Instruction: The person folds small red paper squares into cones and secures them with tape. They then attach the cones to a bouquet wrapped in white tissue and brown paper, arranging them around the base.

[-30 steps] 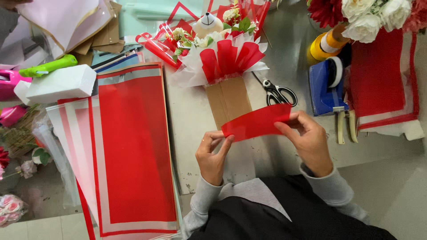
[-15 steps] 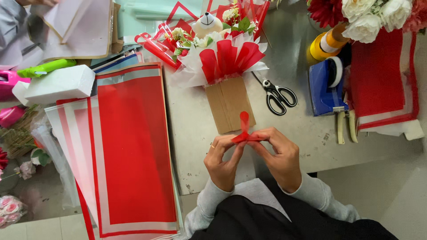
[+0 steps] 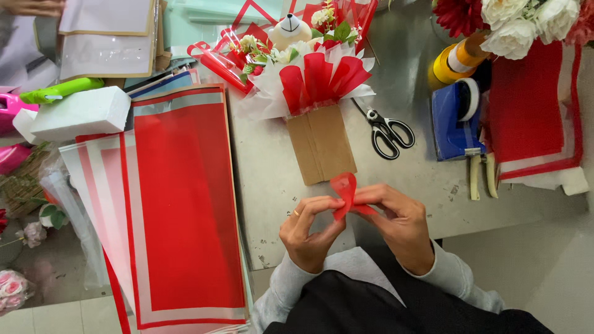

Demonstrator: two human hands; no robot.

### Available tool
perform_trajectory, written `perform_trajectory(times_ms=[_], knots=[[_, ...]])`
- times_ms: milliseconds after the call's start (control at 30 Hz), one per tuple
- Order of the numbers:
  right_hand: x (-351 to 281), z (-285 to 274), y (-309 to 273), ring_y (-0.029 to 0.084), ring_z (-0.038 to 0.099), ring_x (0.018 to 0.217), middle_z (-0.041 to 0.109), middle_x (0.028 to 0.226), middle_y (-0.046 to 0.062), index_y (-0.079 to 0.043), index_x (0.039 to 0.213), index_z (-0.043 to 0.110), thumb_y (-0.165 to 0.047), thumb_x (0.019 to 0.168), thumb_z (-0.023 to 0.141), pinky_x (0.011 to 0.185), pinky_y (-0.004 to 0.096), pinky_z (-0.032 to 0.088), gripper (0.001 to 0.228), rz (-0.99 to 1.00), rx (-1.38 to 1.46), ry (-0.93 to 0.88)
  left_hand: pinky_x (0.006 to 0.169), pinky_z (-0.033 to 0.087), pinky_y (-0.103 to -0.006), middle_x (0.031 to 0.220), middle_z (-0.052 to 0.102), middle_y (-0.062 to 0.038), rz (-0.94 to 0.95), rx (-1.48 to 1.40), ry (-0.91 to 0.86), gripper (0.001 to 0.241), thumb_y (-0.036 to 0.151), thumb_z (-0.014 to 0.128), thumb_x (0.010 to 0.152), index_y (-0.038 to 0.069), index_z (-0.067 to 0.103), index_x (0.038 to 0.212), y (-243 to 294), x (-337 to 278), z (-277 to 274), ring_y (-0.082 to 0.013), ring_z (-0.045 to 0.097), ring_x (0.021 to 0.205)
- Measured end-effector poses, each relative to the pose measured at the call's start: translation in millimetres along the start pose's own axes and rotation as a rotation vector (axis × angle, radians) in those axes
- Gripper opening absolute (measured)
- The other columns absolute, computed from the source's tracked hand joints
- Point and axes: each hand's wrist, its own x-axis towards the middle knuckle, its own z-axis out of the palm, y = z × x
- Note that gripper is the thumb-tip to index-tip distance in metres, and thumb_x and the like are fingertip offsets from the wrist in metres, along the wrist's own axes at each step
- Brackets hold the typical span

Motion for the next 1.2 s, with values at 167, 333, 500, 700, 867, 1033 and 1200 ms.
perform_trajectory(times_ms=[167,333,500,700,867,1033,1200], knots=[[-4.4,-6.9,9.2,0.017,0.064,0.079,0.067,0.083,0.011,-0.001,0.082,0.068,-0.002,0.079,0.066,0.076,0.029,0.052,0.004,-0.037,-0.055,-0.046,0.069,0.054,-0.0257,0.075,0.067,-0.003,-0.016,-0.057,-0.101,0.024,-0.008,0.075,0.062,0.007,0.065,0.079,10.3,8.0,-6.8,-0.0189,0.066,0.070],[0.8,-5.3,-8.9,0.019,0.066,0.084,0.068,0.087,0.010,-0.003,0.089,0.066,-0.004,0.081,0.063,0.079,0.025,0.054,0.008,-0.067,-0.140,-0.093,0.067,0.054,-0.0231,0.078,0.066,-0.005,0.066,-0.005,-0.109,0.021,-0.010,0.074,0.069,0.003,0.061,0.080,13.3,11.2,-4.8,-0.0155,0.064,0.070],[-0.9,-4.9,-6.2,0.017,0.064,0.081,0.066,0.085,0.007,-0.003,0.086,0.064,-0.009,0.083,0.061,0.077,0.024,0.051,0.008,-0.112,-0.230,-0.088,0.066,0.056,-0.0203,0.078,0.067,-0.003,0.102,0.054,-0.061,0.021,-0.009,0.073,0.071,0.006,0.065,0.082,16.1,12.3,-4.2,-0.0123,0.066,0.068],[-4.6,-6.3,1.8,0.015,0.060,0.079,0.063,0.084,0.007,-0.002,0.086,0.062,-0.005,0.082,0.063,0.074,0.023,0.049,0.005,-0.096,-0.229,-0.099,0.069,0.057,-0.0223,0.083,0.067,-0.005,0.060,-0.020,-0.115,0.024,-0.009,0.074,0.067,0.005,0.063,0.083,12.5,10.1,-7.8,-0.0149,0.067,0.073],[-2.6,-9.8,-2.7,0.018,0.062,0.091,0.061,0.099,0.010,-0.002,0.091,0.064,-0.009,0.083,0.061,0.082,0.027,0.049,0.011,-0.117,-0.307,-0.108,0.075,0.058,-0.0256,0.102,0.061,-0.012,0.056,-0.031,-0.138,0.026,-0.001,0.079,0.069,0.008,0.064,0.088,11.3,10.5,-10.4,-0.0174,0.066,0.086],[4.3,-11.1,-11.3,0.024,0.057,0.107,0.062,0.113,0.013,-0.002,0.090,0.063,-0.012,0.083,0.060,0.089,0.029,0.049,0.013,-0.201,-0.334,-0.163,0.100,0.049,-0.0425,0.121,0.055,-0.020,0.057,-0.137,-0.252,0.018,0.013,0.074,0.078,0.007,0.061,0.090,13.4,17.9,-16.9,-0.0370,0.056,0.117],[4.6,-12.7,-10.0,0.027,0.058,0.116,0.063,0.115,0.010,-0.005,0.091,0.063,-0.012,0.081,0.063,0.101,0.035,0.048,0.013,-0.190,-0.236,-0.219,0.091,0.054,-0.0403,0.111,0.062,-0.014,0.114,-0.113,-0.259,0.021,0.013,0.075,0.077,0.006,0.060,0.090,10.1,16.2,-19.6,-0.0320,0.065,0.104]])
